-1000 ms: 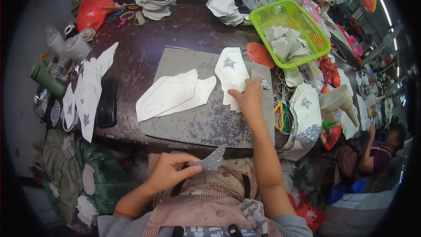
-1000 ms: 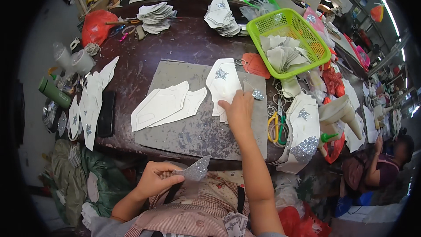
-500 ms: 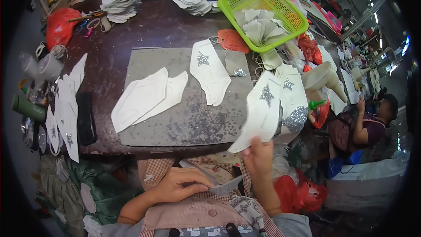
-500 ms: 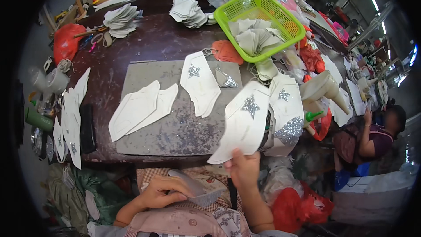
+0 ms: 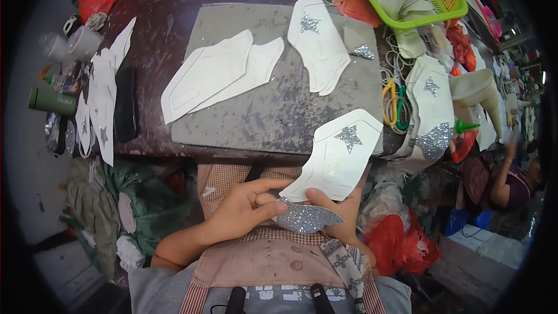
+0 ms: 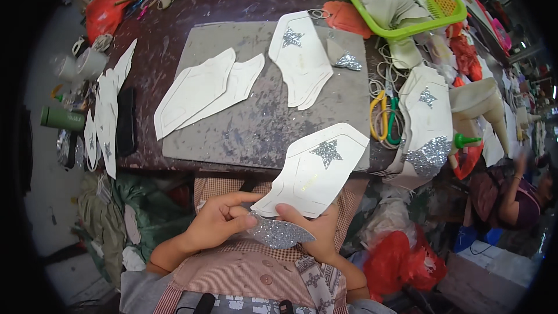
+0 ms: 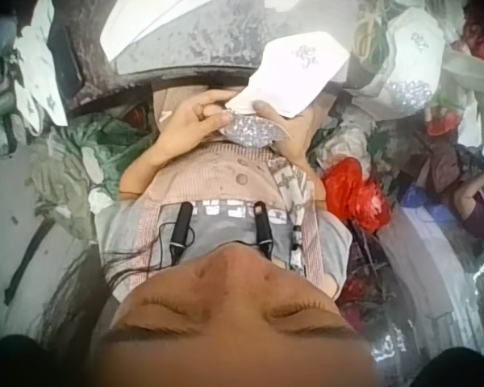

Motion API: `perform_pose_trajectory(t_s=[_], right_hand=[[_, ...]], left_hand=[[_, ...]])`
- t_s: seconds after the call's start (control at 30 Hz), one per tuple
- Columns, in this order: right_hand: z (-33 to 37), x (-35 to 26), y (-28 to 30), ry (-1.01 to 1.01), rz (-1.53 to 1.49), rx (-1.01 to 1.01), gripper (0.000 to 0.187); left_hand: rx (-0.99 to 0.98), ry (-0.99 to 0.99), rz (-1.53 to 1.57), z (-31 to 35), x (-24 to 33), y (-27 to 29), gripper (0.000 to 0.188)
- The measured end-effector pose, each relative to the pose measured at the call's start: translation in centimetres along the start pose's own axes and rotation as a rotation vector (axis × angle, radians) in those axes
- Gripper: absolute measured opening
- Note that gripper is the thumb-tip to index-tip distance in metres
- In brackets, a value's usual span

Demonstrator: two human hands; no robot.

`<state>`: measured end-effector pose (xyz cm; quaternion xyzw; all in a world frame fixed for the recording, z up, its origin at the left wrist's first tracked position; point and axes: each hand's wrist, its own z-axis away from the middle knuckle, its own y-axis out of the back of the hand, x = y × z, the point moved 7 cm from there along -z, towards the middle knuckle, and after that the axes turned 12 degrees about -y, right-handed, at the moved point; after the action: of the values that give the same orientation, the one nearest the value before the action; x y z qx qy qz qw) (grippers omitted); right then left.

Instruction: The person is sitting at a table in a workshop, applying silver glittery star-shaped embellishments to white fabric pieces. They pick up a fabric piece, align the star, press it down, and then place the finished item into a green basket. The process is repeated for multiple fabric pieces.

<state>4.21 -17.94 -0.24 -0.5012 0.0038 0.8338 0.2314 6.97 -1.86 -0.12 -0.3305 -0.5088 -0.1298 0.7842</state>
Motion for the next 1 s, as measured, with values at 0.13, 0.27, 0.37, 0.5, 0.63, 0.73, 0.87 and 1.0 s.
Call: perform_pose_trajectory(t_s=[0.13,0.27,0.37,0.5,0.63,0.73,0.87,1.0], right_hand=[[0.2,0.6,0.6,-0.072,0.072,-0.036,0.026],[1.0,0.5,1.3,-0.127,0.110,-0.018,0.026],[1.3,0.4,1.4,-0.159,0.104,-0.014,0.028],[1.6,0.0,1.2,-0.138,0.066,-0.023,0.031],[1.4,0.2,1.1,-0.095,0.088,-0.014,0.040],[1.3,-0.6,1.3,-0.072,0.050,-0.052,0.046],[0.4,-4.2,1.4,-0.043,-0.197,-0.175,0.050],[2.3,-6.8,3.1,0.070,-0.264,-0.196,0.047]], left_hand=[[0.002,0.041,-0.049,0.3,-0.5,0.1,0.030],[0.007,0.013,-0.126,0.6,-0.6,-0.2,0.027],[-0.013,0.054,-0.147,0.8,-0.4,-0.5,0.024],[-0.056,0.029,-0.170,0.8,0.4,-0.9,0.023],[-0.032,0.030,-0.196,0.9,0.4,-0.7,0.020],[0.010,-0.069,-0.151,0.2,1.1,-1.0,0.019],[0.192,-0.322,0.129,-2.3,1.4,-3.2,0.020],[0.177,-0.416,0.127,-3.7,0.0,-4.9,0.017]])
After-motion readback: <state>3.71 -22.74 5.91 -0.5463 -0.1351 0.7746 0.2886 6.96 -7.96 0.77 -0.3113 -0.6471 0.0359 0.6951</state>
